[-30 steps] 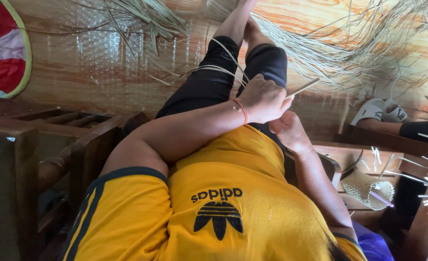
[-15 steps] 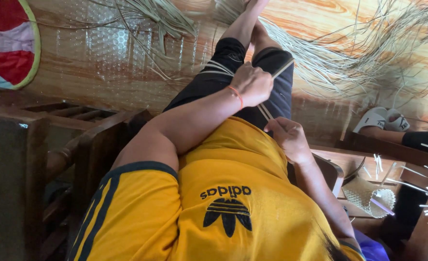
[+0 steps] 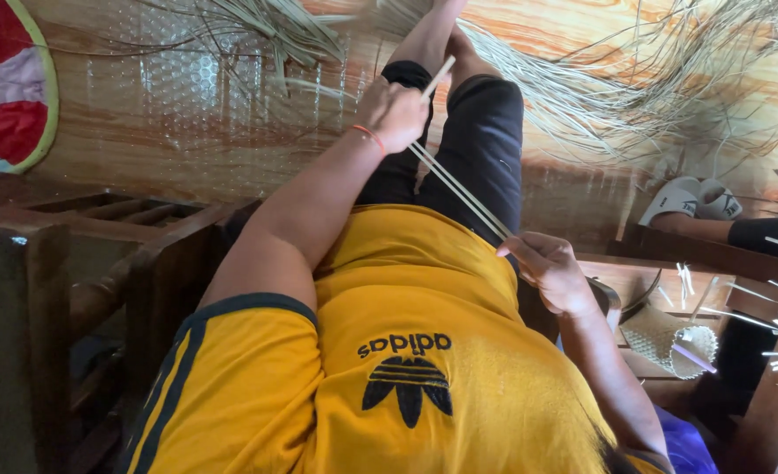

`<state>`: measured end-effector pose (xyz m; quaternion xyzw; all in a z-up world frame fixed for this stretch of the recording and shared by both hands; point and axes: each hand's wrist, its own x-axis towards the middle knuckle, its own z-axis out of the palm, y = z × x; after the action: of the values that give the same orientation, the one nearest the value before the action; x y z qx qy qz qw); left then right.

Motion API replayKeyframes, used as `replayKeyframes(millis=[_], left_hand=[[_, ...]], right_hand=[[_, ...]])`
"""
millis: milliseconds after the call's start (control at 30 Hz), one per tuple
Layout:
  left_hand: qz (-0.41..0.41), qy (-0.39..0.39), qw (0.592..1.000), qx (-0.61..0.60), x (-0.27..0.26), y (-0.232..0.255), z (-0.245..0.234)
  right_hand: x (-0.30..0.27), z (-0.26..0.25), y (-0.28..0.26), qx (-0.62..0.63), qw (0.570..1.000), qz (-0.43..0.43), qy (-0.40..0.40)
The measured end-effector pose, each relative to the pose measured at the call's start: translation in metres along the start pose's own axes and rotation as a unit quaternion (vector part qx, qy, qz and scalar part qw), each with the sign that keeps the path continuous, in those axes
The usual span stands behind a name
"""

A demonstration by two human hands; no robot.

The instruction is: Processing natural fiber strips by pulling them through a wooden guide tool to prepare for weaving.

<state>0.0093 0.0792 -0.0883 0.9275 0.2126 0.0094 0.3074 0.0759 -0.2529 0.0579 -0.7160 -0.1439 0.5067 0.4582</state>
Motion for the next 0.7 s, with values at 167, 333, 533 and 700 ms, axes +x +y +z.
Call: replayKeyframes(millis=[167, 333, 533, 700], left_hand=[[-0.033, 0.087, 0.995, 0.043, -0.002, -0.04, 0.021], [-0.099, 0.093, 0.991, -0.01, 0.01, -0.012, 0.007], [0.018, 0.109, 0.994, 0.016, 0.002, 0.058, -0.025], [0.067, 0.104, 0.992, 0.005, -0.005, 0.073, -0.028]], right_hand=[[-0.003, -0.009, 0.012, 0.012, 1.0, 0.014, 0.002], [0.004, -0.058, 0.019, -0.429, 0.895, -0.061, 0.107], [0.011, -0.016, -0.069, -0.509, 0.81, -0.276, 0.092], [0.059, 0.049, -0.084, -0.358, 0.884, -0.281, 0.104]])
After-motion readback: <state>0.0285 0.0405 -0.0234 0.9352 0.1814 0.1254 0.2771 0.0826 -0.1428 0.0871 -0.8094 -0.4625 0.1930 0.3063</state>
